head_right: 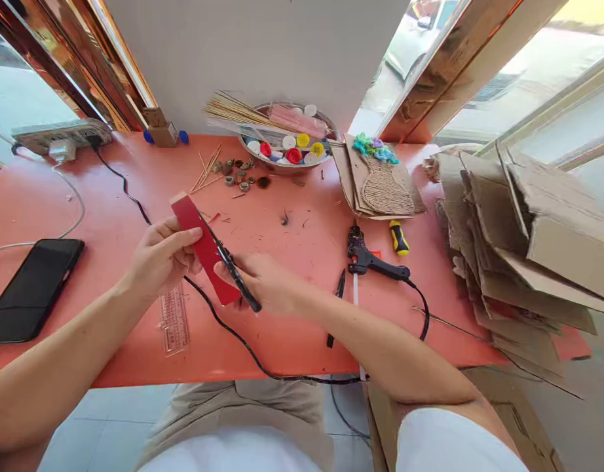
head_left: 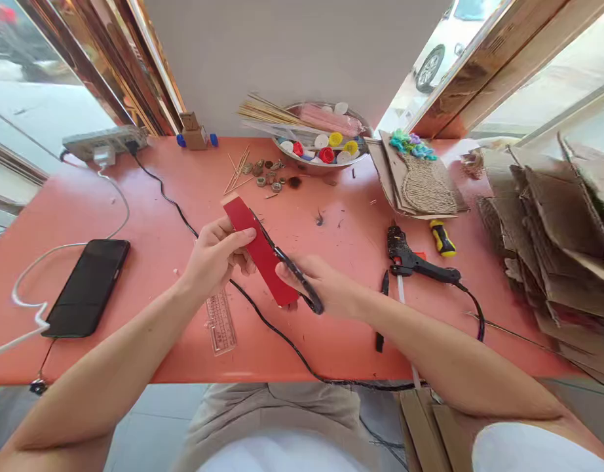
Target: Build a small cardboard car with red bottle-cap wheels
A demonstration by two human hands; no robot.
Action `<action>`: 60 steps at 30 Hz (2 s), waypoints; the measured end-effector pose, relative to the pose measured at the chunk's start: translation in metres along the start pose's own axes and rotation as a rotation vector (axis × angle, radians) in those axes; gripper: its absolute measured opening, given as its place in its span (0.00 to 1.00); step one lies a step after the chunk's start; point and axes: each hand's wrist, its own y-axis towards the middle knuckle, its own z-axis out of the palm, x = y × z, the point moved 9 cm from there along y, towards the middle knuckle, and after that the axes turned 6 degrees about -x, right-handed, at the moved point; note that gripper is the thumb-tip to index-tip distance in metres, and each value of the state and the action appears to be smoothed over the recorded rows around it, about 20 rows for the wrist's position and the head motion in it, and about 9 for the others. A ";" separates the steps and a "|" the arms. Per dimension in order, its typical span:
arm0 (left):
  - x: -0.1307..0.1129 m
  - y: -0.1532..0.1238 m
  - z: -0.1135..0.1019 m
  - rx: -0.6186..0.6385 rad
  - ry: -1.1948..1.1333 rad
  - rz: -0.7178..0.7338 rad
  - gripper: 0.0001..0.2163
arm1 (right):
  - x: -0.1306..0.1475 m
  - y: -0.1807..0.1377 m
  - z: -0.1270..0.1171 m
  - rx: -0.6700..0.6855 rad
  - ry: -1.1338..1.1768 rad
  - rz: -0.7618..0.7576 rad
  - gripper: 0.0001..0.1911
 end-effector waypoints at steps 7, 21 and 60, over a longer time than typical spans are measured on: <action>0.008 -0.002 0.002 -0.019 -0.029 -0.069 0.12 | 0.000 -0.006 0.008 0.075 0.071 -0.011 0.40; 0.015 -0.005 0.003 0.000 0.003 -0.153 0.10 | 0.000 -0.009 0.011 0.039 0.083 0.016 0.41; 0.002 0.000 -0.007 0.022 0.072 -0.094 0.14 | -0.001 -0.008 0.021 0.127 0.240 0.017 0.38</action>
